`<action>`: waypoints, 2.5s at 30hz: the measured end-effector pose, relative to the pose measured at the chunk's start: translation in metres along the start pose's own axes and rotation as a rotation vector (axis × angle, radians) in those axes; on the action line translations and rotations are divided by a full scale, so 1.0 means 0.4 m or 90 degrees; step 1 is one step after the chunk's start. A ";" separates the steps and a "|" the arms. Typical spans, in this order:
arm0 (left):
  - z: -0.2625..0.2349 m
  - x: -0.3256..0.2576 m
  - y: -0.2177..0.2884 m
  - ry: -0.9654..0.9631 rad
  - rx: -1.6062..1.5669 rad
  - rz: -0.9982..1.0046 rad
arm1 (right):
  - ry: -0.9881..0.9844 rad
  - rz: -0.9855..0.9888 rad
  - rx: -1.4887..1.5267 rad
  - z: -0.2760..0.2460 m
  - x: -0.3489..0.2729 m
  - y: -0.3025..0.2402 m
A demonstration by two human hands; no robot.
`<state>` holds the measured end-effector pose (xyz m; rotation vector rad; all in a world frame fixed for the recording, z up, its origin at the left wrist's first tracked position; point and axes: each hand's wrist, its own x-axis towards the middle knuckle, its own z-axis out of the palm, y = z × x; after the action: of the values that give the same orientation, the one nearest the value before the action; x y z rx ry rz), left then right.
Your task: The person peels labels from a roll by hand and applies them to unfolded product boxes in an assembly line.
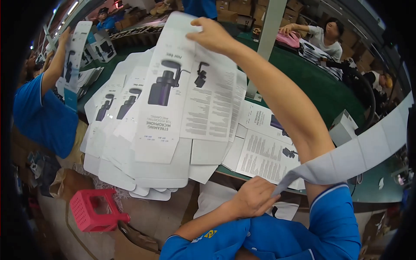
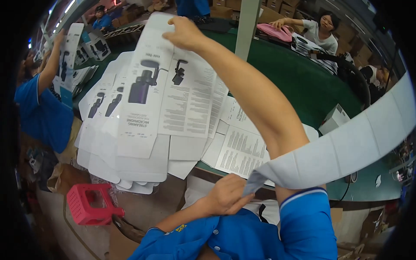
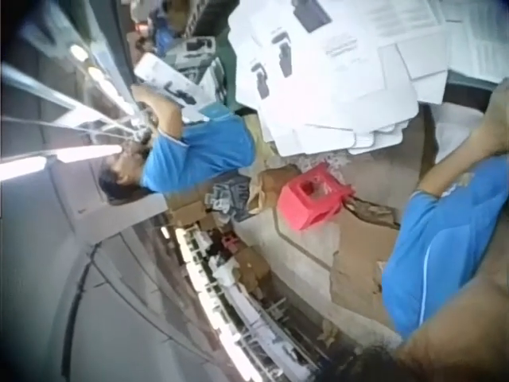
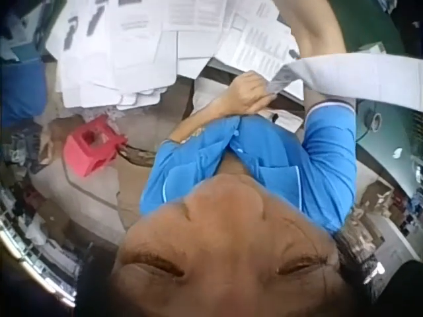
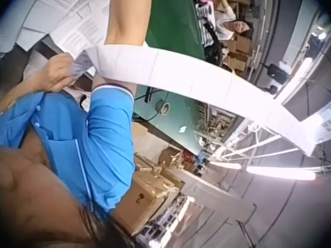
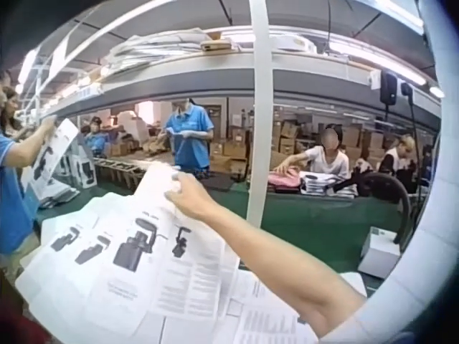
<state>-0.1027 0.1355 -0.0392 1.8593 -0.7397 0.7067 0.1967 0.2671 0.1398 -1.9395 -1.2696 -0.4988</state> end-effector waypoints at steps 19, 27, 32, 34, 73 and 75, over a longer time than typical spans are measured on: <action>0.027 0.020 -0.003 -0.101 -0.073 0.040 | -0.094 0.802 0.824 -0.032 -0.623 0.043; 0.129 -0.024 -0.009 -0.072 0.009 0.031 | -0.053 0.748 0.825 0.034 -0.563 0.022; 0.116 0.000 -0.009 -0.025 0.067 -0.051 | -0.203 0.639 0.669 -0.004 -0.607 0.031; 0.136 0.012 -0.033 0.027 0.048 -0.119 | -0.220 0.586 0.616 -0.035 -0.698 0.064; 0.358 0.202 -0.027 0.024 -0.258 -0.485 | 0.298 0.054 -0.311 -0.449 -1.256 -0.058; 0.355 0.197 -0.045 0.045 -0.271 -0.476 | 0.284 0.063 -0.270 -0.452 -1.247 -0.067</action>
<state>-0.0175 -0.0038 -0.0415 1.5366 -0.0936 0.1120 -0.0286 -0.1670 -0.0677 -2.0556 -0.8214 -1.1502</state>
